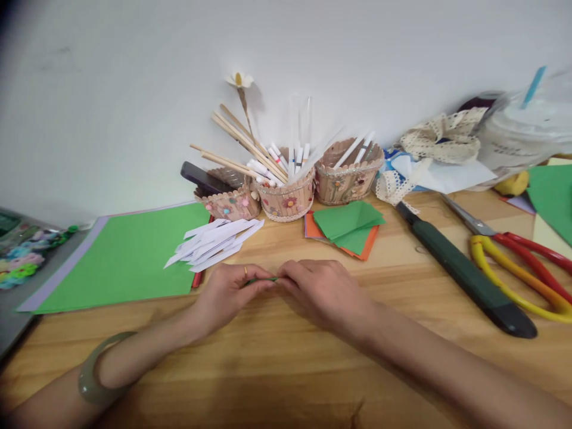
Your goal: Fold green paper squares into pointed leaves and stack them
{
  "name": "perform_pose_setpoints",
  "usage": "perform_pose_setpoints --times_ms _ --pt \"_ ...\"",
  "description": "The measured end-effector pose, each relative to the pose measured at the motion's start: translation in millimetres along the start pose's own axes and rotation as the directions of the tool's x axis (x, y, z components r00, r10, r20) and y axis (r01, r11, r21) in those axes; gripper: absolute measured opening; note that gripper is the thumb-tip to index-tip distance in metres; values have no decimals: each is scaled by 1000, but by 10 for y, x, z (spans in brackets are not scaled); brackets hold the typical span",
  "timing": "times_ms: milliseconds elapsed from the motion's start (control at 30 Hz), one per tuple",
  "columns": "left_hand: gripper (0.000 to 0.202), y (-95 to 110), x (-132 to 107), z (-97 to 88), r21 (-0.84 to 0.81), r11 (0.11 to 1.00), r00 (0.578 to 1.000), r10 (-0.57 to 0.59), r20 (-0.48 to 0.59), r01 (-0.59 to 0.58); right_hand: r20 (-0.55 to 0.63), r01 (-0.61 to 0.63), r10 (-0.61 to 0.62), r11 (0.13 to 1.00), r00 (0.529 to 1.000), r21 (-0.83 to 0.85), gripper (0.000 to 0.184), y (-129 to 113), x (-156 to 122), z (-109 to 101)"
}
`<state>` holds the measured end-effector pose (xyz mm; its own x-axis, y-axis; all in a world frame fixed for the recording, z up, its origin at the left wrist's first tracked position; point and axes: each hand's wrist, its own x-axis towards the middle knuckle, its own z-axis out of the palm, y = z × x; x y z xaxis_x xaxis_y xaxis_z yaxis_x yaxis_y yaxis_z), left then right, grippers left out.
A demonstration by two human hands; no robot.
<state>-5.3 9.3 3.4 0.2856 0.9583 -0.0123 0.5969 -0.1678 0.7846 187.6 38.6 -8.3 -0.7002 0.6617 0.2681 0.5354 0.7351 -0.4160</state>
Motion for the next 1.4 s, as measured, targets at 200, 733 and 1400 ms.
perform_pose_setpoints --times_ms 200,733,1400 --pt "19 -11 -19 -44 -153 988 999 -11 50 19 151 -3 -28 980 988 199 25 46 -6 -170" --pt "25 -42 -15 -98 -369 918 977 -74 201 145 375 -260 83 853 924 452 29 178 -5 -465" --pt "28 -328 -113 -709 446 895 837 254 -484 -13 -224 -292 279 956 934 -28 29 705 -111 -830"
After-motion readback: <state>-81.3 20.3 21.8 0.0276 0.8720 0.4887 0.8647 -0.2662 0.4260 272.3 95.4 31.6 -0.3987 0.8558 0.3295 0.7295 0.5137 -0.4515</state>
